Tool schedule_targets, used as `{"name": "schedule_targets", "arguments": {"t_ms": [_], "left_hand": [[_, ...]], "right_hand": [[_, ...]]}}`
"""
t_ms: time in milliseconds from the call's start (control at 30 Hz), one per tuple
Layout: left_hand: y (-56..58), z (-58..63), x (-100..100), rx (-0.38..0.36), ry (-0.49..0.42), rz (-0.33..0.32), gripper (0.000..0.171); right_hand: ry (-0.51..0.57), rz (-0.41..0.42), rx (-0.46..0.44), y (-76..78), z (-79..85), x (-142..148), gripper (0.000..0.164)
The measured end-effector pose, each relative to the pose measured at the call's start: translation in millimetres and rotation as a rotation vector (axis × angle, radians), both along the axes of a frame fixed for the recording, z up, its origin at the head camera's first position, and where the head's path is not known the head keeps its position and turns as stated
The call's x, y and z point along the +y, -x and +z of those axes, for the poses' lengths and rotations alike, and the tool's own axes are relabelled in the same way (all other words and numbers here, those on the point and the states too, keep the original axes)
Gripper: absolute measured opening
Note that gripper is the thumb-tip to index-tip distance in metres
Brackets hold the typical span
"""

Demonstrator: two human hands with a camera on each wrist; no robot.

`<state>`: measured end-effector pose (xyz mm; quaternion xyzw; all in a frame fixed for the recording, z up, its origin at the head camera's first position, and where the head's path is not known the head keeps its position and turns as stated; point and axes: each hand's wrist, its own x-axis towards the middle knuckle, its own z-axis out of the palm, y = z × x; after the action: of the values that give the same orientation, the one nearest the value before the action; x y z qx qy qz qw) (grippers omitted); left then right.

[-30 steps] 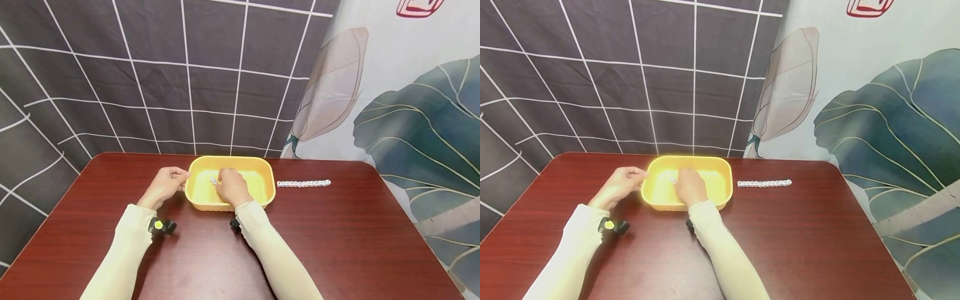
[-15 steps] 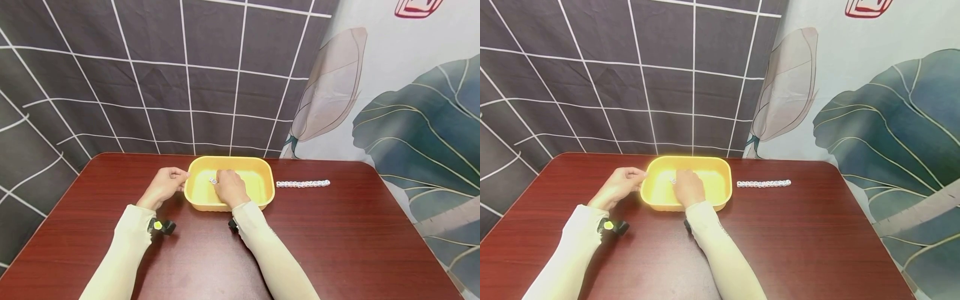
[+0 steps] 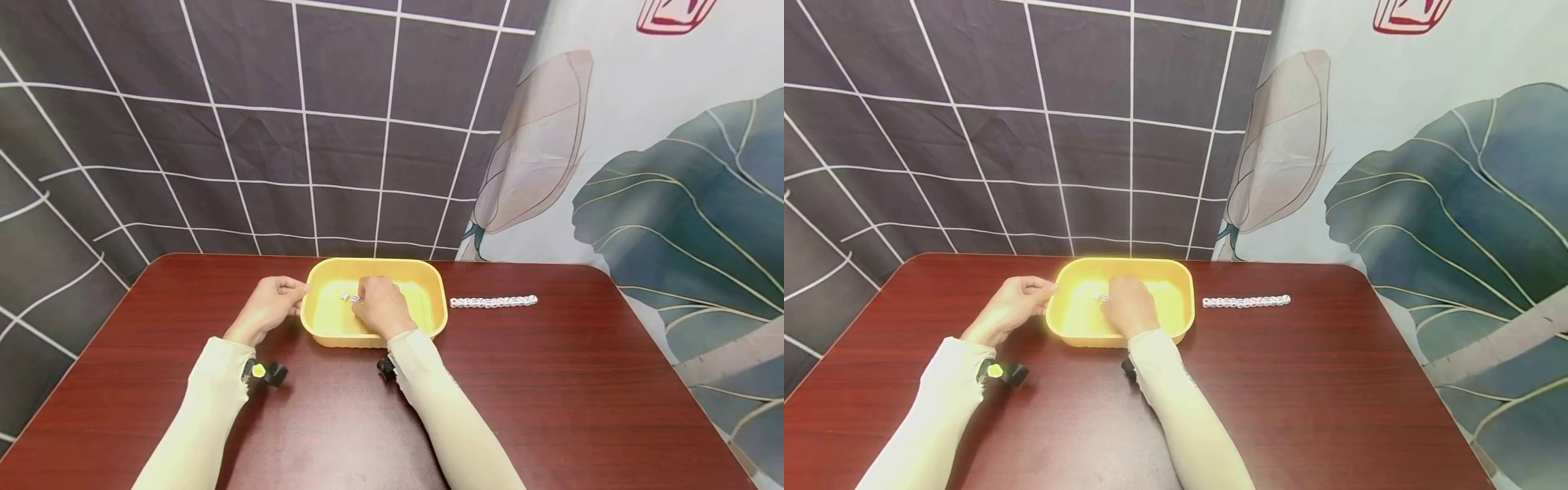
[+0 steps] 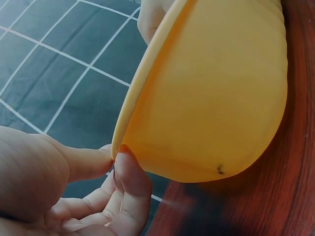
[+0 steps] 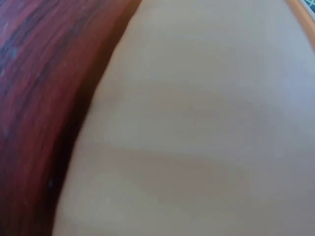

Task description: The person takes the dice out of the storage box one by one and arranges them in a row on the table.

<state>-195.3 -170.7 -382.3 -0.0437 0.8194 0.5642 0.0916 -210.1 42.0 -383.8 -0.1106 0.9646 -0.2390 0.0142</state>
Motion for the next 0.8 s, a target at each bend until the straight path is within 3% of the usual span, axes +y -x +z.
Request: {"name": "schedule_targets", "arguments": {"t_ms": [267,800], "left_hand": [[-0.5,0.0,-1,0.019,0.005,0.011,0.031],[-1.1,0.9,0,0.014,0.006,0.012,0.032]], "right_hand": [[0.006,0.107,0.032,1.7,7.1,12,0.003],[-0.007,0.201,0.029,6.9,23.2,41,0.008]]}}
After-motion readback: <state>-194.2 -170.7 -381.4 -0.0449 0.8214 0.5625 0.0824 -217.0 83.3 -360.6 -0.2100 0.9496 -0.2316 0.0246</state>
